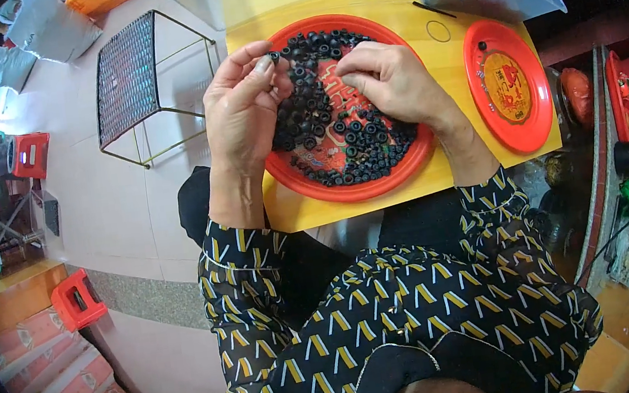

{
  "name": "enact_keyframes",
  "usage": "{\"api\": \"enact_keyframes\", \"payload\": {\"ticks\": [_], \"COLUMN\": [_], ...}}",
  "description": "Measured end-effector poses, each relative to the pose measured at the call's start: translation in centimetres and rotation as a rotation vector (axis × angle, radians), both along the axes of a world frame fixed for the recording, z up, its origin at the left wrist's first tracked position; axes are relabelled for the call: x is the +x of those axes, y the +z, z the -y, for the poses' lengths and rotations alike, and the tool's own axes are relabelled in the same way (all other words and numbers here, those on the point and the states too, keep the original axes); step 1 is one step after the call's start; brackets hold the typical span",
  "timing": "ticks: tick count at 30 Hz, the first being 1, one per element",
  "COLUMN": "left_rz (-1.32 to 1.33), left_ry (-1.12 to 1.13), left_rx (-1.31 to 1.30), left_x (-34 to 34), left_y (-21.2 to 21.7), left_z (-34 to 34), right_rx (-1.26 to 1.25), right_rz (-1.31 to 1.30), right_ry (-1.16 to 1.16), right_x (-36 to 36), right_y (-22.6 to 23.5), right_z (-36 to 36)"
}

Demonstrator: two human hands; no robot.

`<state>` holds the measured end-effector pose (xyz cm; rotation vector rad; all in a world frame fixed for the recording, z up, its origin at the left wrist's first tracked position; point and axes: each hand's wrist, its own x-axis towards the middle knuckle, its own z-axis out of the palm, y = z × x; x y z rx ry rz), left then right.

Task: The person assembles small components by hand, taking pieces from a plate, fitting them together, and sorting them.

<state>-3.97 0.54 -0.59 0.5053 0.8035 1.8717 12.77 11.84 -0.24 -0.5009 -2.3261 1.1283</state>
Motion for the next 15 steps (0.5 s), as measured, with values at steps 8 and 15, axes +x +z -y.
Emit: {"api": "enact_keyframes", "payload": {"ticks": [8, 15], "left_rz": [0.043, 0.04], "left_ry": [-0.024, -0.057], "left_rx": [0.022, -0.014], "left_x": [-0.3, 0.0], "left_y": [0.2, 0.6], "left_z": [0.3, 0.4], "right_rx": [0.476, 0.522], "right_rz": [0.192, 0.291], "right_ry": [0.261, 0.213], "right_x": [-1.4, -1.7], "right_y": [-0.8, -0.8], "right_z": [0.3, 0.8]}}
